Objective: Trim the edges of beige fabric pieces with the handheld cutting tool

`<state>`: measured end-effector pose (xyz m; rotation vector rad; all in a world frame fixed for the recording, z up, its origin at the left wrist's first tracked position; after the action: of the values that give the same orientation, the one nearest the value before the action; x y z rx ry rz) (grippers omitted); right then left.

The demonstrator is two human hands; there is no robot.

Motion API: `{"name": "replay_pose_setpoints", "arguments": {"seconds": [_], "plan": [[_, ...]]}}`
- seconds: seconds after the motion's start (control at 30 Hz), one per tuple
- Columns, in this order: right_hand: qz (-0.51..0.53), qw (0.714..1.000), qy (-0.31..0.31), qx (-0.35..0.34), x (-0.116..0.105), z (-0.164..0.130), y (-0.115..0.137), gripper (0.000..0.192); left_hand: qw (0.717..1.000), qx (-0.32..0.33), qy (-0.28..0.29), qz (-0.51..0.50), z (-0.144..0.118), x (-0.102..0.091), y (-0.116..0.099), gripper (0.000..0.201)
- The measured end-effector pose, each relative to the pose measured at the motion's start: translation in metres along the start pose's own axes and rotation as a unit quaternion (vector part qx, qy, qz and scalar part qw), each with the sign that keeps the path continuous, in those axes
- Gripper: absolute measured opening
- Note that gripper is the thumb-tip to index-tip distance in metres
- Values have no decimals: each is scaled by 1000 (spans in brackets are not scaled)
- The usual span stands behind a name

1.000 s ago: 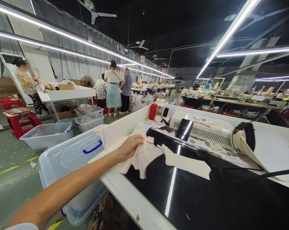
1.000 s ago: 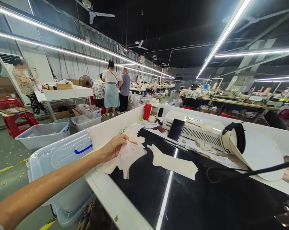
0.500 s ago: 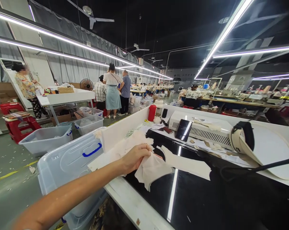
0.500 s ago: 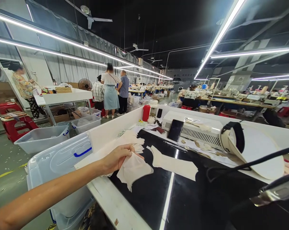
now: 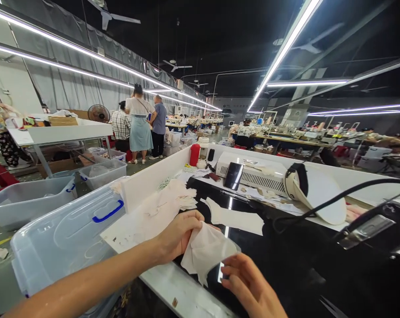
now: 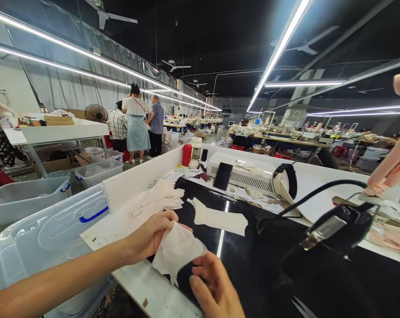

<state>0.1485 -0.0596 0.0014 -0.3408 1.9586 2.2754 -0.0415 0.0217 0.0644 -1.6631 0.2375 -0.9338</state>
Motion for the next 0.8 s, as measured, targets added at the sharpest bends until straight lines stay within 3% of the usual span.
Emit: {"name": "replay_pose_setpoints", "arguments": {"seconds": [0.13,0.23,0.4,0.63,0.8], "plan": [[121,991,29,50,25,9,8,64,1000,-22,7,20,-6,8,10,32],[157,985,38,57,21,11,13,60,996,-42,5,76,-11,5,12,32],[183,979,64,67,16,7,16,56,979,-94,58,172,-15,3,11,42],[214,963,123,110,27,0,9,50,964,-72,73,247,-12,10,19,51],[233,947,189,117,37,-4,-1,65,961,-53,43,268,-11,6,19,52]]}}
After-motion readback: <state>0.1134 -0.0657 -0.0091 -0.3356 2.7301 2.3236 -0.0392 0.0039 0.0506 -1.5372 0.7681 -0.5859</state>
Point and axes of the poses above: each hand's wrist, its own z-axis towards the middle knuckle, its own x-axis out of the palm, y = z × x, the point moved 3 cm from there along z, towards the middle knuckle, and after that the axes turned 10 degrees about y, right-handed, at the moved point
